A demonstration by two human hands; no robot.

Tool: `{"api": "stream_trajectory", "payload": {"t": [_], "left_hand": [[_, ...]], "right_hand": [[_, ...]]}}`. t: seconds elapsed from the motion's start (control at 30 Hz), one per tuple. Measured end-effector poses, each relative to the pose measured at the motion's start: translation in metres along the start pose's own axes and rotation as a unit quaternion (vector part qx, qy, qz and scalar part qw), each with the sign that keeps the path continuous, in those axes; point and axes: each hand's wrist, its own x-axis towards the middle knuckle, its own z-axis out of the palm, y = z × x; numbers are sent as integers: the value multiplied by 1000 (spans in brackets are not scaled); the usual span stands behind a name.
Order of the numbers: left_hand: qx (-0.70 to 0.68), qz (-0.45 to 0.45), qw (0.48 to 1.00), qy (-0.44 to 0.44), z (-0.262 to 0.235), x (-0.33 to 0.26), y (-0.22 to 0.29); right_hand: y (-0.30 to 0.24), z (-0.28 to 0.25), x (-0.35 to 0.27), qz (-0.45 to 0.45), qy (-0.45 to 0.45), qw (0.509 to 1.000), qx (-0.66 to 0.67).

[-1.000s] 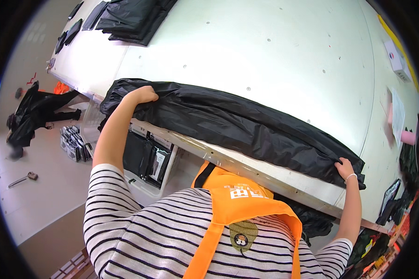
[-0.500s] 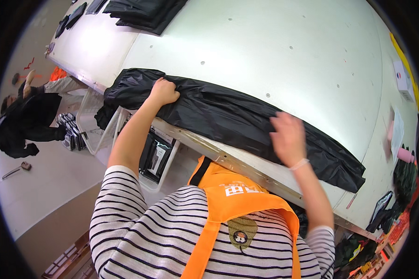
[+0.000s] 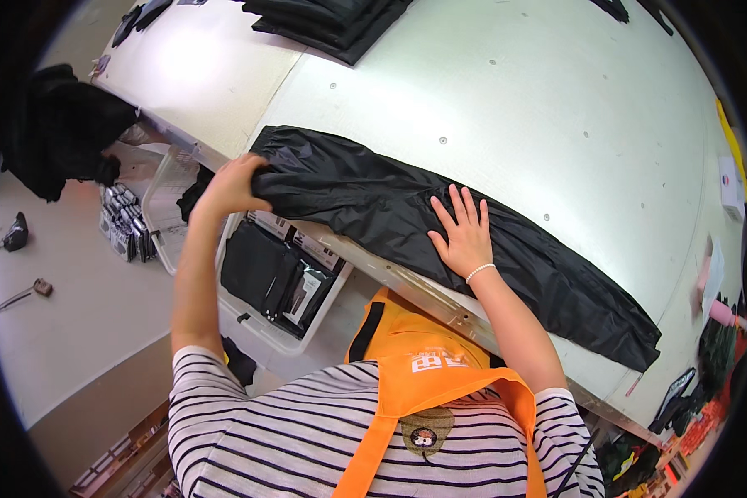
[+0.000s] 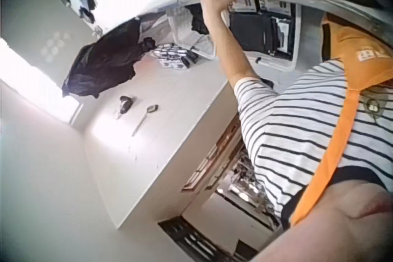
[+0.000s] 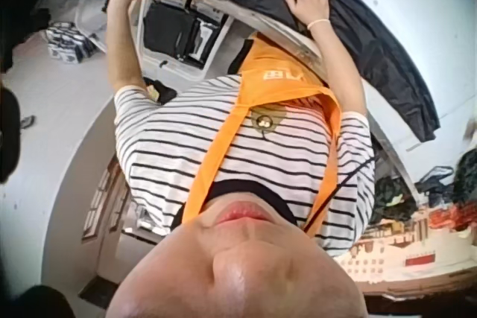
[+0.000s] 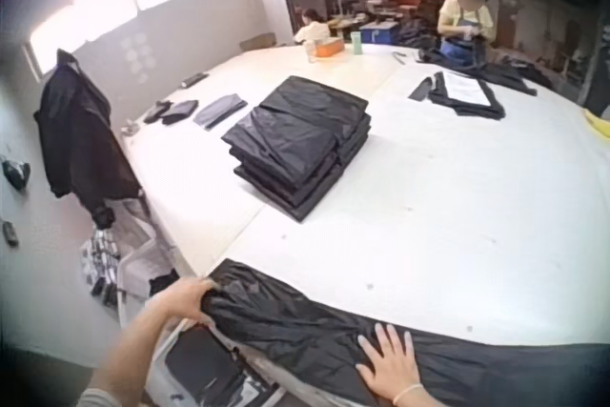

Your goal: The person folds black pants on a white table, aligns the edges, and stacks them. The person also uses a small tool to remove loose threads from the fabric before folding. The folded pants are placed in a neat pile on the table.

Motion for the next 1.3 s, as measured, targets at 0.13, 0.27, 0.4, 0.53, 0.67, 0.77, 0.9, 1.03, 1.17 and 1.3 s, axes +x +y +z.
{"api": "stream_trajectory", "payload": {"t": [0.13, 0.27, 0.4, 0.53, 0.67, 0.77, 0.9, 1.03, 1.17, 1.3], "left_hand": [[-374, -127, 918, 38, 40, -4, -71], [-483, -267, 801, 231, 100, 21, -97], [-482, -215, 783, 331, 40, 41, -48], [-117, -141, 925, 333, 27, 34, -52], [125, -93, 885, 439, 72, 34, -21], [-34, 80, 913, 399, 88, 39, 105], [42, 107, 984, 133, 175, 35, 217], [69, 104, 980, 153, 175, 37, 227], [88, 105, 978, 160, 176, 41, 228], [122, 123, 971, 166, 182, 44, 227]], "right_hand": [[-3, -1, 1, -3, -6, 1000, -6], [-7, 0, 6, -16, -1, 1000, 4], [1, 0, 3, -4, 7, 1000, 10], [4, 3, -5, -6, 30, 999, 40], [6, 4, -5, -21, 38, 997, 60], [9, 10, -7, -24, 40, 996, 79], [28, -23, -2, 22, -16, 930, 368], [137, -160, -54, 194, 402, 875, 187], [239, -259, -168, 200, 614, 763, 41], [292, -185, -298, 338, 292, 890, -85]]}}
